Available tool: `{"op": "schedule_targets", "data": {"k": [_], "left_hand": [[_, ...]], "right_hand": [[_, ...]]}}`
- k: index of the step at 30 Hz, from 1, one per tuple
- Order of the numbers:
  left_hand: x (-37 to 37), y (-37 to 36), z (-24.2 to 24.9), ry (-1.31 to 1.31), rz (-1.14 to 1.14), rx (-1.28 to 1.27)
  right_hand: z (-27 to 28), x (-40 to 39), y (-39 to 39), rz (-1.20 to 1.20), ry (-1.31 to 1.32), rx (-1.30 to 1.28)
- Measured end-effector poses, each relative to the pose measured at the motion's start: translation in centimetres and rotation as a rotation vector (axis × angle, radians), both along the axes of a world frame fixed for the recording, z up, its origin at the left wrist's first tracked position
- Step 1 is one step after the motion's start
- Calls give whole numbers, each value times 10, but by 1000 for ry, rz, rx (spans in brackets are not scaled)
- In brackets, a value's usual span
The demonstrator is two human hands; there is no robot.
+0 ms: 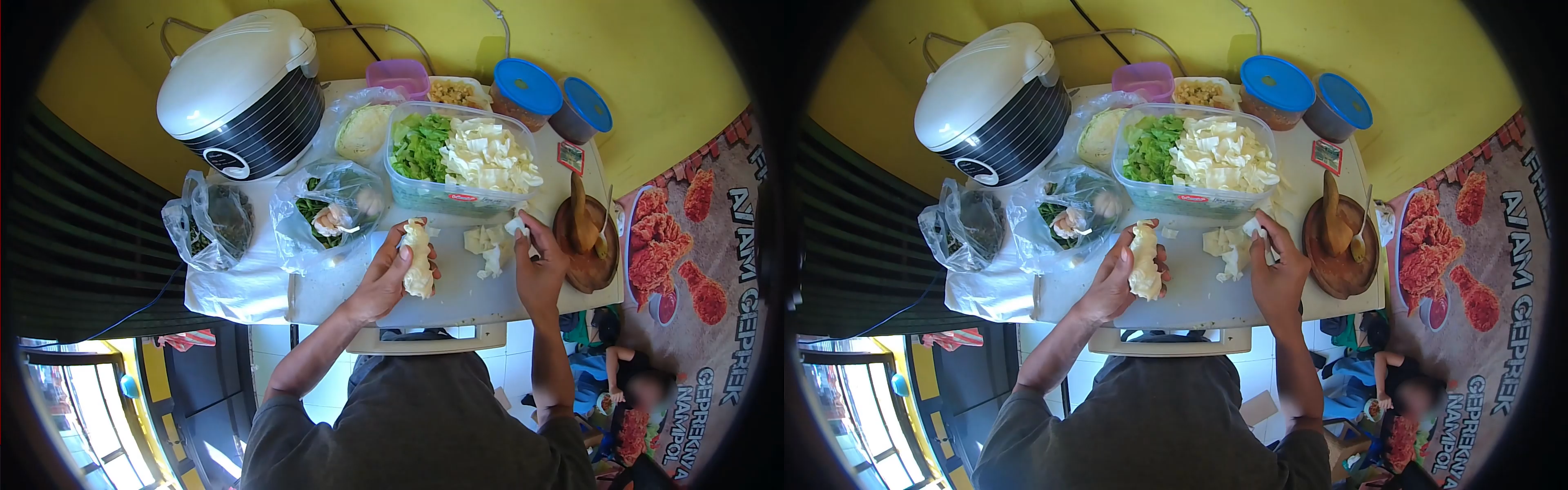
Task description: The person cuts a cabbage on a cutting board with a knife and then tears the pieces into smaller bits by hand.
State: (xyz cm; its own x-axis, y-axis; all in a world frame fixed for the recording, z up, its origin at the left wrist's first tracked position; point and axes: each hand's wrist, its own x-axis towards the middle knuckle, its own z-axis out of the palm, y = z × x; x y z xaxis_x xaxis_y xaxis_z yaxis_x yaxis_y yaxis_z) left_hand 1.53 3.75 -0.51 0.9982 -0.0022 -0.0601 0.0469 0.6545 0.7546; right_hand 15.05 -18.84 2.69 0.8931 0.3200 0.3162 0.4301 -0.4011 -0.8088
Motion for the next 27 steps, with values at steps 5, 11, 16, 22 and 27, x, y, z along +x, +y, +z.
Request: {"op": "schedule_targets", "data": {"k": [5,11,16,22,27], "left_hand": [[5,0,-2,123,-26,-205],[4,1,4,24,-32,-319],[3,-1,4,-29,-42,-315],[5,-13,12,-131,0,-99],[1,-15,15,-99,73,-144]], "right_hand": [[-24,-4,3,167,-282,-93],[-25,-6,4,268,-258,-95],[-4,-8,10,254,-352,-57],[22,-43,36,518,77,116],[13,-49,42,572,148,230]]}}
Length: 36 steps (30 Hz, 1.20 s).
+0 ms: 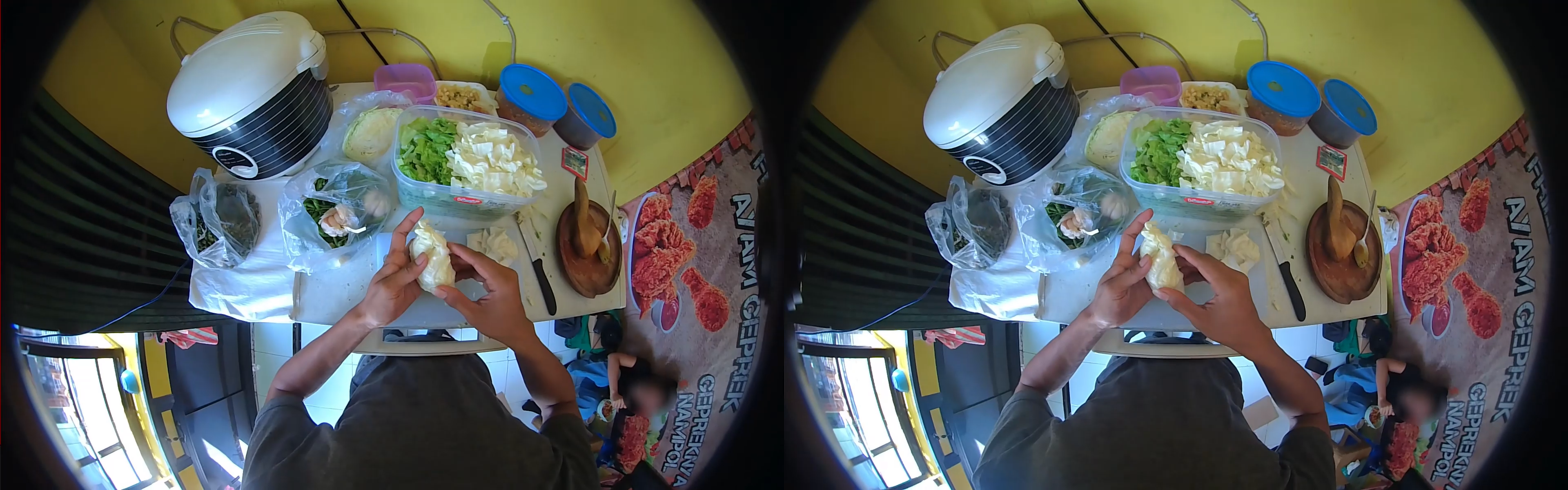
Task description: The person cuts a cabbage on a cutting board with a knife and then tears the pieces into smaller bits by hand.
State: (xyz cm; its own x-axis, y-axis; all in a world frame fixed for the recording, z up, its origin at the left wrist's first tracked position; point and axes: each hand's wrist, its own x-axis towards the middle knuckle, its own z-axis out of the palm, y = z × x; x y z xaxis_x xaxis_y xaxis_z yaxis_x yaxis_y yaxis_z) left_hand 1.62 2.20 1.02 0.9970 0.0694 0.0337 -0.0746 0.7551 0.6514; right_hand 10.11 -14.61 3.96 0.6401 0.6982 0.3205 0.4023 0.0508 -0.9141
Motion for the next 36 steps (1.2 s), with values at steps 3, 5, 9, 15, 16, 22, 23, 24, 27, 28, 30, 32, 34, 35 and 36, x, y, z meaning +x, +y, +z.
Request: {"op": "schedule_targets", "data": {"k": [3,5,9,15,16,22,23,24,27,28,30,32,34,35,36], "left_hand": [[0,1,0,14,9,-91],[-1,2,-1,-7,22,-20],[-1,1,0,-9,32,130],[-3,-2,0,-25,36,110],[-3,-3,-1,-31,47,124],[-3,-1,-5,-45,47,108],[-3,-1,-4,-41,56,117],[-3,-1,-3,-38,64,126],[-3,-1,-3,-35,77,139],[-3,0,-3,-34,82,141],[-4,-2,-3,-35,101,184],[-4,-2,-3,-35,105,215],[-6,1,-1,-33,105,230],[-6,0,-1,-29,105,237],[-6,-1,1,-26,104,244]], "right_hand": [[-3,0,-3,28,47,-6],[3,-1,-2,52,63,-8],[4,0,-6,89,3,-66],[13,-1,-11,53,-134,-153],[16,-2,-11,49,-194,-189],[22,-2,-15,125,-464,-321],[21,-1,-15,132,-461,-313],[21,0,-15,138,-459,-305],[17,-1,-11,86,-416,-195],[13,1,-11,86,-402,-195],[5,4,-12,84,-370,-199],[5,6,-12,146,-144,-105],[3,7,-11,176,31,-35],[0,7,-12,172,94,-14],[-1,7,-13,166,157,7]]}}
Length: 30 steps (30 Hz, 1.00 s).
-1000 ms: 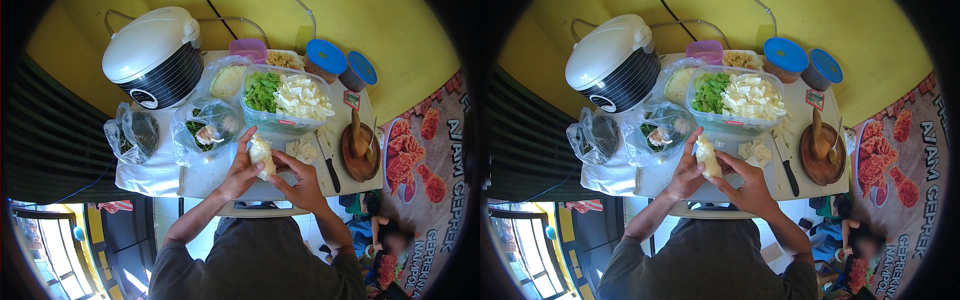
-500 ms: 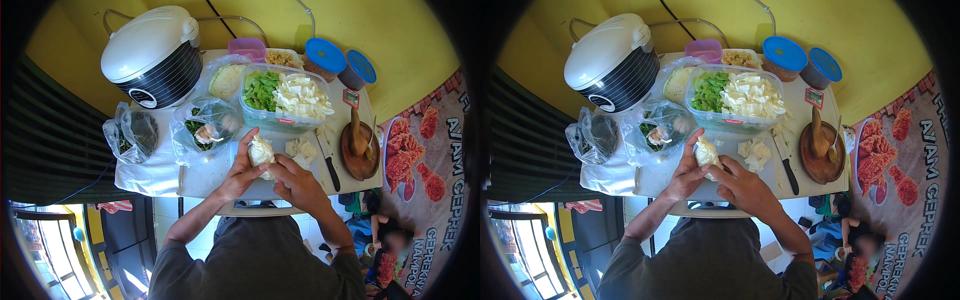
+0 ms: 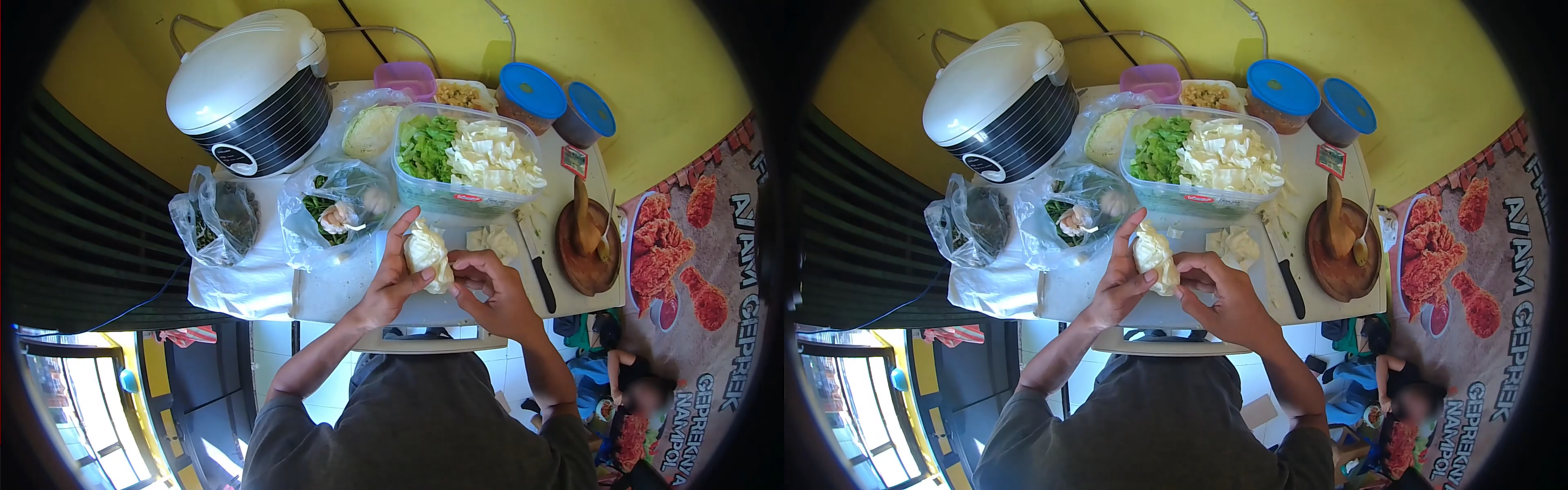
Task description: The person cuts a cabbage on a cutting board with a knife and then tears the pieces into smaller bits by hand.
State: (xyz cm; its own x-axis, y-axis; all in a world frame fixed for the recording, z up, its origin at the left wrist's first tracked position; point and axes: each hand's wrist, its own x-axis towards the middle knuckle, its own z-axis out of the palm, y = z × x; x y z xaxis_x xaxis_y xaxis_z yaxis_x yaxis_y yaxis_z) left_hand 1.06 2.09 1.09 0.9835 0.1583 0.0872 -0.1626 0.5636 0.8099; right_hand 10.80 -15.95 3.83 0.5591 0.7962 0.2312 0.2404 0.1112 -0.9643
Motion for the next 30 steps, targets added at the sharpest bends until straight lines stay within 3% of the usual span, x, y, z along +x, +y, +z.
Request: {"op": "schedule_targets", "data": {"k": [3,12,18,24,30], "left_hand": [[0,-8,6,22,18,122],[6,-4,-2,-35,49,61],[6,-12,3,-16,137,72],[6,-7,-8,-77,130,109],[5,1,-5,-29,21,138]], "right_hand": [[13,-8,-1,-91,-347,-214],[16,-8,-4,-91,-584,-279],[-6,-15,7,-213,-477,-85],[2,-17,13,-241,-355,-99],[12,-6,6,-119,-419,-246]]}}
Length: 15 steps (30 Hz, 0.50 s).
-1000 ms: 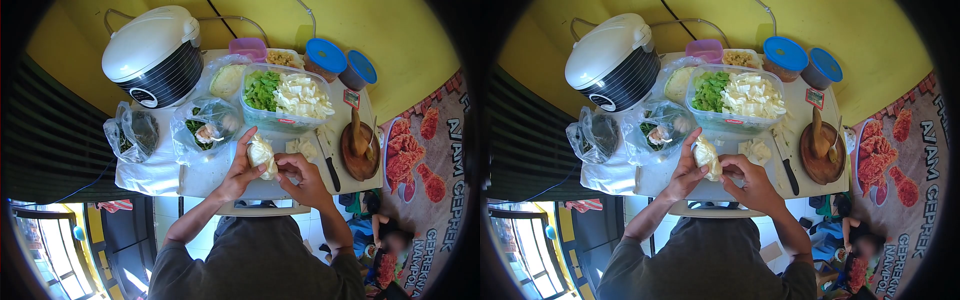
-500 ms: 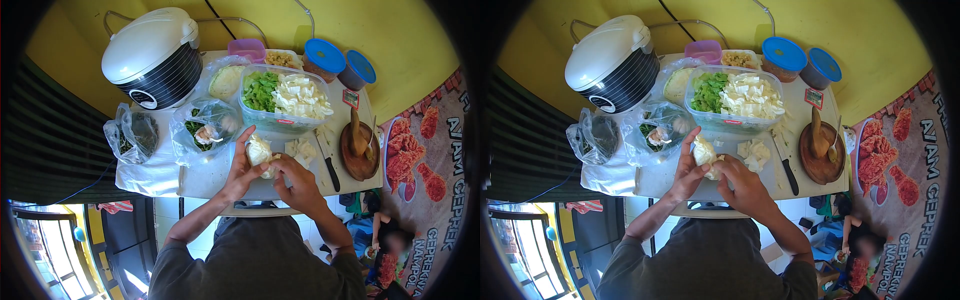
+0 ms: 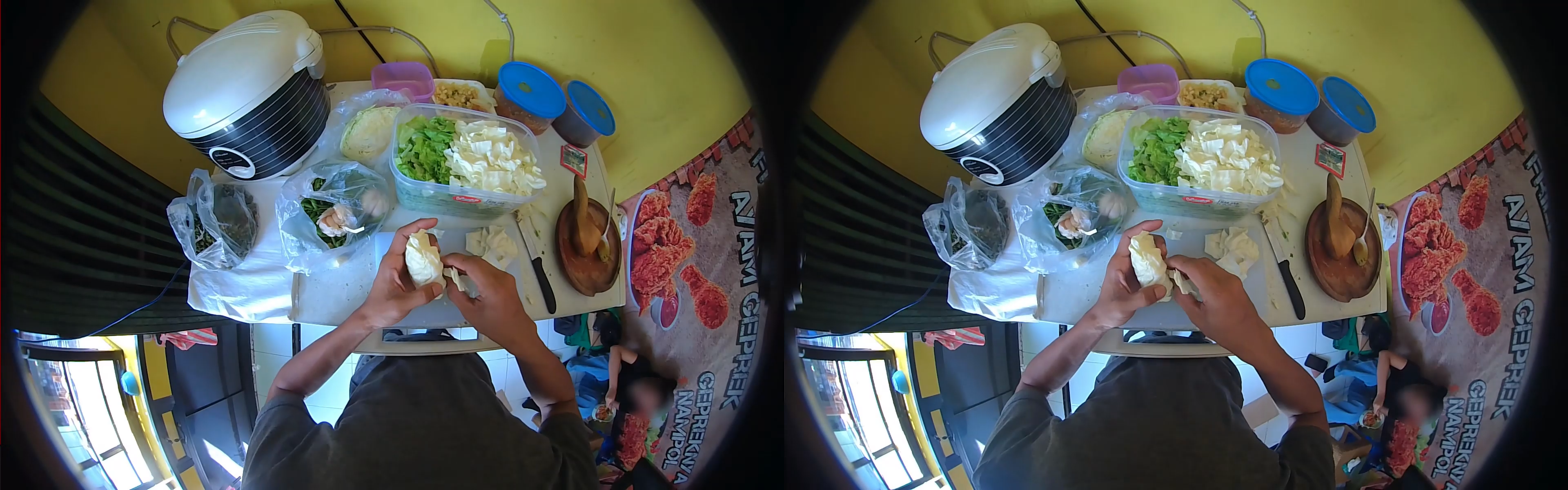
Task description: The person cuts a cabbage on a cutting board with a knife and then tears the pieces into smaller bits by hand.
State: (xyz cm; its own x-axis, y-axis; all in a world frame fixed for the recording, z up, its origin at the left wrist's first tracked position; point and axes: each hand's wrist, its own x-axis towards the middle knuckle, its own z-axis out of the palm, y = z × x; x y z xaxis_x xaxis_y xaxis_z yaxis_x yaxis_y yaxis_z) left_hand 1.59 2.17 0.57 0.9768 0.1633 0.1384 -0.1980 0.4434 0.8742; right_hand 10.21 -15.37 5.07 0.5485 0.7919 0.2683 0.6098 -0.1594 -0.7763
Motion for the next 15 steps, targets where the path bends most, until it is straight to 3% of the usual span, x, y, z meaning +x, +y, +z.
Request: {"op": "schedule_targets", "data": {"k": [9,10,12,15], "left_hand": [[4,6,-8,62,-139,-119],[5,7,-8,68,-158,-116],[6,7,-6,90,-217,-257],[5,14,-2,187,-368,-536]], "right_hand": [[-2,4,2,-37,27,10],[2,5,1,-44,106,-83],[14,10,-1,-56,263,-267],[7,17,-8,63,298,-97]]}}
